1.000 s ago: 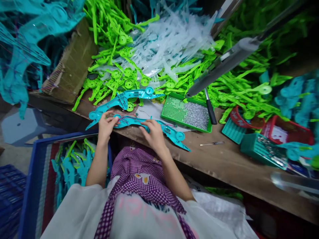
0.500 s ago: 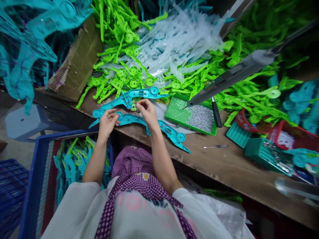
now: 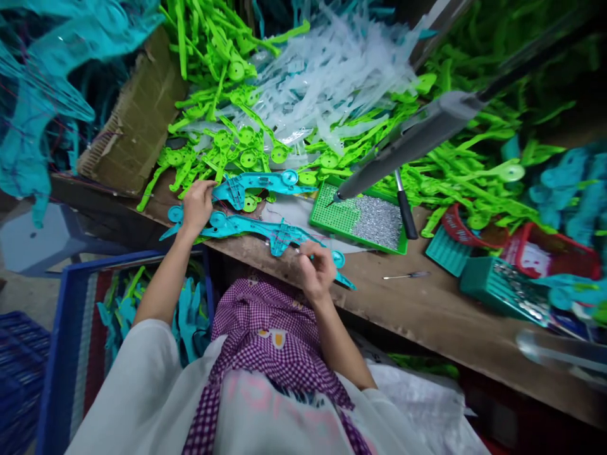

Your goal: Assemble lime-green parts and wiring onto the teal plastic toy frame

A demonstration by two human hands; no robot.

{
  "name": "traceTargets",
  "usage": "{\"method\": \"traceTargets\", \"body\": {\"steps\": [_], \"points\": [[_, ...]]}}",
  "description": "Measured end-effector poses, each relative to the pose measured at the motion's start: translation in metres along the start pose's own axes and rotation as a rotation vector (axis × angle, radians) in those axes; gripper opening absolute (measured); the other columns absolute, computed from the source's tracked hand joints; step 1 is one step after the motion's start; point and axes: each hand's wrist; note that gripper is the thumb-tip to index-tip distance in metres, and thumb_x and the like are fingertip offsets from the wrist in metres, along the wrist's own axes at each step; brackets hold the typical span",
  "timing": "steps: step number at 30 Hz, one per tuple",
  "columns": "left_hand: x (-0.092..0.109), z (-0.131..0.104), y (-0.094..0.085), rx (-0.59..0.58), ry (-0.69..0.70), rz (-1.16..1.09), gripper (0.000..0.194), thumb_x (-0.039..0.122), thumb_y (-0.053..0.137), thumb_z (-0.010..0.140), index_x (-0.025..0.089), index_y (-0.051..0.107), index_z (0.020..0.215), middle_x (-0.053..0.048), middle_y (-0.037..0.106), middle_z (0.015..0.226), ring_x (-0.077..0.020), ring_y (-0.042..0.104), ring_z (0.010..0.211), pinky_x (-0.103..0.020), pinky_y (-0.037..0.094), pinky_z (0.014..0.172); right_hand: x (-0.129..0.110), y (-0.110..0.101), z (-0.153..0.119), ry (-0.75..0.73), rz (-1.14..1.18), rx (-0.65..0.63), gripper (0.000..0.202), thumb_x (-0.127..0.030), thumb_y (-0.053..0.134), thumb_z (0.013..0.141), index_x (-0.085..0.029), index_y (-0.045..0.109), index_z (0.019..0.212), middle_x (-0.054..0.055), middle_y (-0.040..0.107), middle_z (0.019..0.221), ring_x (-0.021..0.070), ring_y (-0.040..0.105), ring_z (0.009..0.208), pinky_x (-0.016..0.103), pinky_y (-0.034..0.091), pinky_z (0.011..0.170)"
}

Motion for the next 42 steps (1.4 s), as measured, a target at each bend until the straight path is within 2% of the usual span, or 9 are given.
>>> {"method": "traceTargets", "body": {"steps": [6,13,17,21,23,26,29,33,42], "points": [[-0.004,0.002,0.0,-0.018,0.011,0.03,0.026,0.021,0.043,0.093,0.018,0.068,0.1,-0.01,0.07,0.102,-0.0234,0.063,0.102,-0.036,0.046,0.095,-0.019,-0.047,-0.028,-0.222,-0.175,0.336,0.013,-0.032,0.05,0.083,-0.025,0.045,0.074,-0.005,0.05,0.058,0.0153,0.053,0.051,0.045,0.051,0.07],[-0.009,0.01,0.001,-0.013,0.001,0.028,0.026,0.02,0.043,0.092,0.018,0.067,0.101,-0.009,0.07,0.102,-0.0233,0.063,0.103,-0.037,0.046,0.096,0.014,-0.138,-0.069,0.267,-0.569,0.919,0.023,-0.039,0.054,0.073,-0.029,0.036,0.063,-0.001,0.041,0.056,0.0216,0.05,0.05,0.047,0.045,0.057],[-0.011,0.011,-0.001,0.012,-0.034,-0.011,0.022,0.023,0.047,0.091,0.02,0.066,0.102,-0.008,0.07,0.102,-0.0229,0.064,0.101,-0.037,0.048,0.094,0.009,-0.191,-0.069,0.385,-0.717,0.864,0.016,-0.034,0.067,0.061,-0.032,0.053,0.067,0.008,0.056,0.069,0.0309,0.059,0.066,0.054,0.043,0.063],[-0.015,0.01,-0.002,0.052,-0.061,-0.08,0.024,0.031,0.051,0.091,0.019,0.064,0.107,-0.009,0.069,0.105,-0.024,0.065,0.098,-0.037,0.052,0.086,-0.035,-0.164,-0.039,0.032,-0.84,0.976,0.036,-0.029,0.06,0.077,-0.042,0.06,0.11,0.011,0.061,0.115,0.0359,0.06,0.104,0.059,0.043,0.085],[-0.016,0.011,0.0,0.061,-0.07,-0.101,0.026,0.035,0.052,0.09,0.019,0.064,0.107,-0.009,0.068,0.102,-0.0225,0.066,0.091,-0.035,0.054,0.08,-0.049,-0.115,-0.018,-0.147,-0.723,0.754,0.037,-0.033,0.056,0.084,-0.042,0.057,0.12,0.008,0.062,0.114,0.0333,0.061,0.1,0.058,0.046,0.084],[-0.013,0.012,0.001,0.038,-0.06,-0.101,0.029,0.04,0.052,0.091,0.018,0.064,0.108,-0.008,0.067,0.099,-0.0198,0.066,0.083,-0.033,0.054,0.077,-0.039,-0.026,0.013,-0.19,-0.65,-0.242,0.048,-0.04,0.054,0.091,-0.024,0.048,0.136,0.013,0.062,0.125,0.0287,0.057,0.117,0.05,0.047,0.096],[-0.008,0.011,0.0,-0.103,0.03,-0.076,0.034,0.045,0.059,0.087,0.019,0.066,0.108,-0.008,0.065,0.103,-0.0212,0.065,0.09,-0.035,0.054,0.081,-0.008,0.036,0.031,-0.15,-0.758,-0.649,0.065,-0.046,0.053,0.091,-0.015,0.038,0.146,0.018,0.047,0.146,0.033,0.039,0.138,0.054,0.031,0.111],[-0.004,0.011,-0.003,-0.286,0.143,-0.004,0.034,0.046,0.074,0.076,0.021,0.071,0.098,-0.007,0.062,0.109,-0.0254,0.061,0.106,-0.039,0.05,0.094,0.018,0.053,0.037,-0.087,-0.79,-0.758,0.058,-0.033,0.053,0.09,-0.014,0.043,0.144,0.017,0.053,0.139,0.0315,0.046,0.128,0.053,0.027,0.112],[-0.004,0.019,-0.008,-0.423,0.198,0.012,0.032,0.049,0.07,0.078,0.021,0.071,0.094,-0.008,0.057,0.107,-0.0245,0.058,0.103,-0.039,0.048,0.093,-0.005,0.015,0.021,-0.181,-0.698,-0.582,0.047,-0.015,0.044,0.091,-0.024,0.054,0.136,0.013,0.059,0.126,0.0281,0.051,0.117,0.045,0.034,0.097]]}}
Point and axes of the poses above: each hand's wrist, its own z-axis towards the middle knuckle, its own y-axis out of the palm, x = y × z
